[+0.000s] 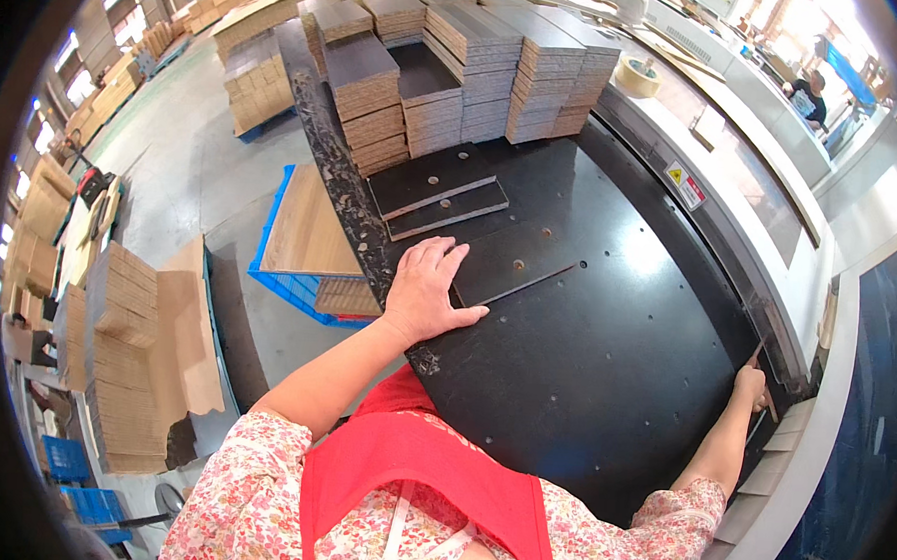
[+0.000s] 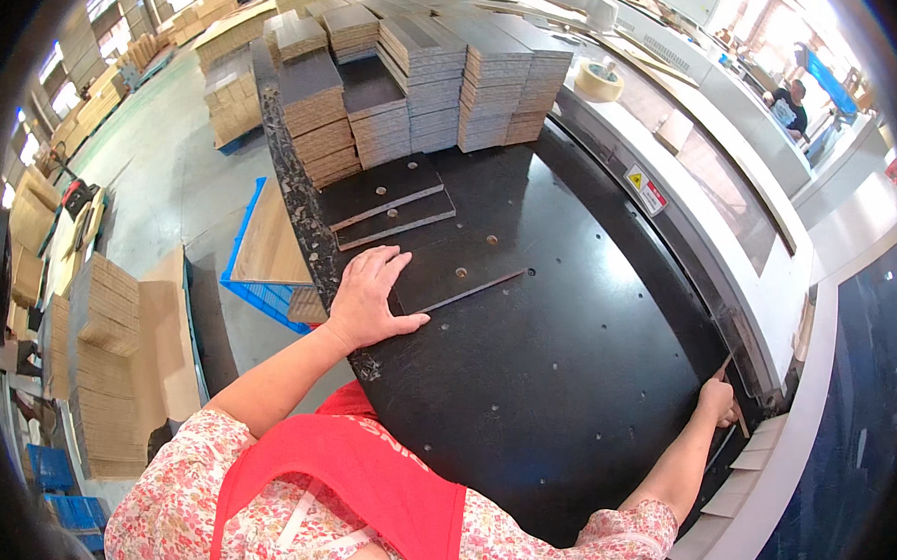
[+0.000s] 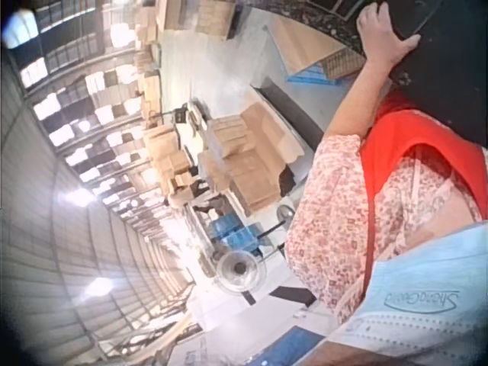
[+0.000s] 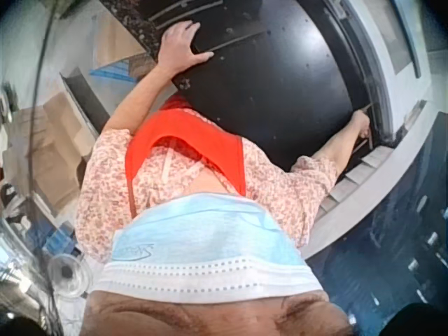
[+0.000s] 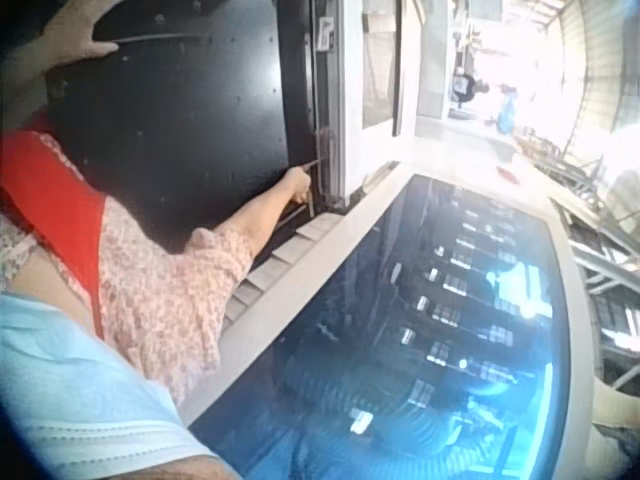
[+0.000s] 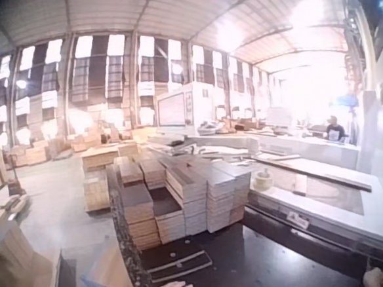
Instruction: The person stacks wood panels on a table and سپس aligns them against a guide rail of an industrial machine before feeding them into the machine one by one.
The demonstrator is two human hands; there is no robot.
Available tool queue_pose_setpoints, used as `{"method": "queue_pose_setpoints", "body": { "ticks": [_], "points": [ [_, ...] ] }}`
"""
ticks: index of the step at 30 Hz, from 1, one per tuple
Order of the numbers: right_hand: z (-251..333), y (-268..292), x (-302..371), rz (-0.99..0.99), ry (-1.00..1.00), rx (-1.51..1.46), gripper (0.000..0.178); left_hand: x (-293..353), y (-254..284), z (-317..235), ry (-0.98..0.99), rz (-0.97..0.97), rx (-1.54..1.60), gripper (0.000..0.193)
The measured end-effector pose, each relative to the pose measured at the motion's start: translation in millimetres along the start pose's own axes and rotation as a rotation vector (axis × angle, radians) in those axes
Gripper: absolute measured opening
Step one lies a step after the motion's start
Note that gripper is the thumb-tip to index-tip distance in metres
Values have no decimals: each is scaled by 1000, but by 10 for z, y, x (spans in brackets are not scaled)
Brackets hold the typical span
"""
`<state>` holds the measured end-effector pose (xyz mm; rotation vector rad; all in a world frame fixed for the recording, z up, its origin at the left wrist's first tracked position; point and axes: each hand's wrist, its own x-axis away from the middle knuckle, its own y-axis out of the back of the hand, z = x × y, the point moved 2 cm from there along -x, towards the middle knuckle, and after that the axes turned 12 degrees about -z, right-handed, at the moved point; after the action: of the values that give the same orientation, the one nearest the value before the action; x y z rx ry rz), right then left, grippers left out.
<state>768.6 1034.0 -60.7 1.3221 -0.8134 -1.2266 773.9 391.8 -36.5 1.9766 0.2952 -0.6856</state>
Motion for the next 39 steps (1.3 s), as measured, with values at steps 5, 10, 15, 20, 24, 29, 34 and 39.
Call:
{"method": "queue_pose_setpoints", "body": {
  "ticks": [5,10,15,20,24,29,34,39],
  "points": [
    [182,230,422,-300,863,-361,55,-87,-33,-54,-88,39,137,85],
    [995,1214,2677,199,1625,-674,66,-97,69,-98,-239,153,322,92],
    [1160,1395,3563,351,1982,-351,89,-109,134,-111,-258,291,439,100],
    [1128,1406,3431,397,1796,-357,95,-104,130,-20,-144,246,560,102],
    [974,1369,2605,141,1457,-301,107,-130,117,-7,-216,194,551,82],
    [422,1066,1237,-420,817,156,91,-144,59,-40,-317,229,532,42],
    [-77,1007,656,-300,794,-36,30,-125,41,-21,-305,229,508,39],
    [-199,789,783,-521,893,142,5,-124,14,-22,-298,235,524,35]
  ]
}}
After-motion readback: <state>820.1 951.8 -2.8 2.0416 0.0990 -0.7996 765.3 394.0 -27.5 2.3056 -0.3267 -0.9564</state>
